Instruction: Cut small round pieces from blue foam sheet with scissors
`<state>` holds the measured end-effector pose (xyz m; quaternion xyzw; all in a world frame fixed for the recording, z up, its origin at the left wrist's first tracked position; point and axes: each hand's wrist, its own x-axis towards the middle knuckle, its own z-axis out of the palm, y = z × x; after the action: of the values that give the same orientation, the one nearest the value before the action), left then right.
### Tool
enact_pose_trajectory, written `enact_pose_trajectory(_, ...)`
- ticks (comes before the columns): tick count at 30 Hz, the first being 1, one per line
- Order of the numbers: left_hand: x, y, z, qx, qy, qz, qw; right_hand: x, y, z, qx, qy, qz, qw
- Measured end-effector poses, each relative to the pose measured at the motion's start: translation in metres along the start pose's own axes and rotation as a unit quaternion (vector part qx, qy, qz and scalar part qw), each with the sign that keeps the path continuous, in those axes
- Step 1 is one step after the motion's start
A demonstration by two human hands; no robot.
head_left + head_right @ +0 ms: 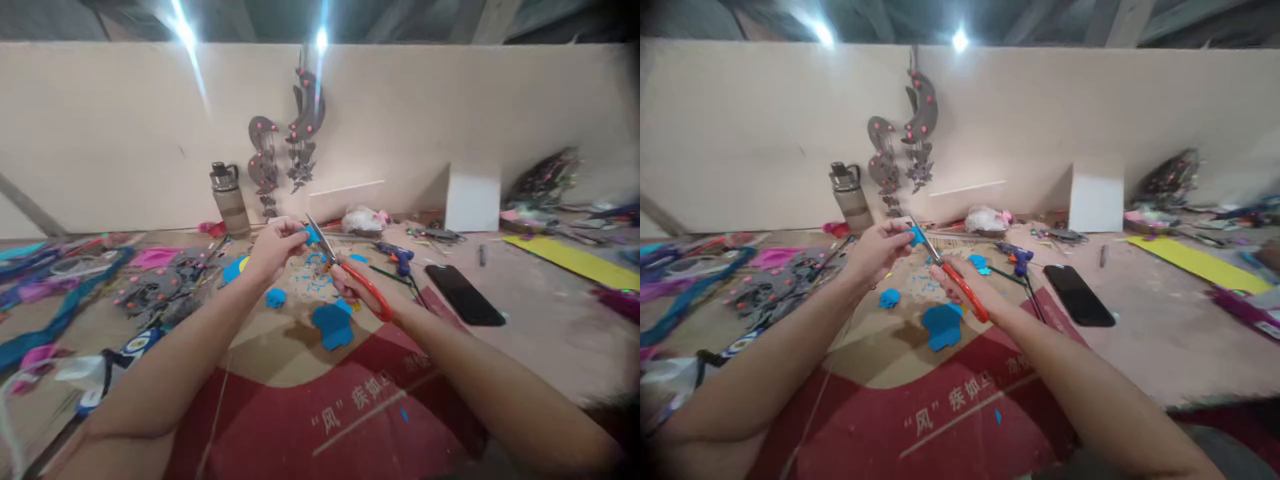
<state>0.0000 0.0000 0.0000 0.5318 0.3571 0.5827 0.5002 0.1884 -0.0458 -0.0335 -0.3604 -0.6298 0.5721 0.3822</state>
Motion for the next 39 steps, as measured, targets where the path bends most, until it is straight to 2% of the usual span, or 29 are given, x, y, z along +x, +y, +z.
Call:
enact_pose_trajectory(8, -0.0027, 0.0, 0.0024, -0.004, 0.006, 0.001, 1.0, -0.0029, -0.0013, -0.0027, 0.001, -0.017, 0.001, 1.0)
enact_pose_trajectory(21, -0.0026, -0.001, 0.0029, -0.017, 0.002, 0.002, 1.0, -0.0051, -0.0022, 0.0001, -0.007, 0.015, 0.007, 1.0)
enact_pose_trajectory(39, -0.0065, -0.004, 0.008, -0.036, -0.009, 0.0, 0.999, -0.0053, 0.0008, 0.0007, -0.002, 0.017, -0.012, 1.0)
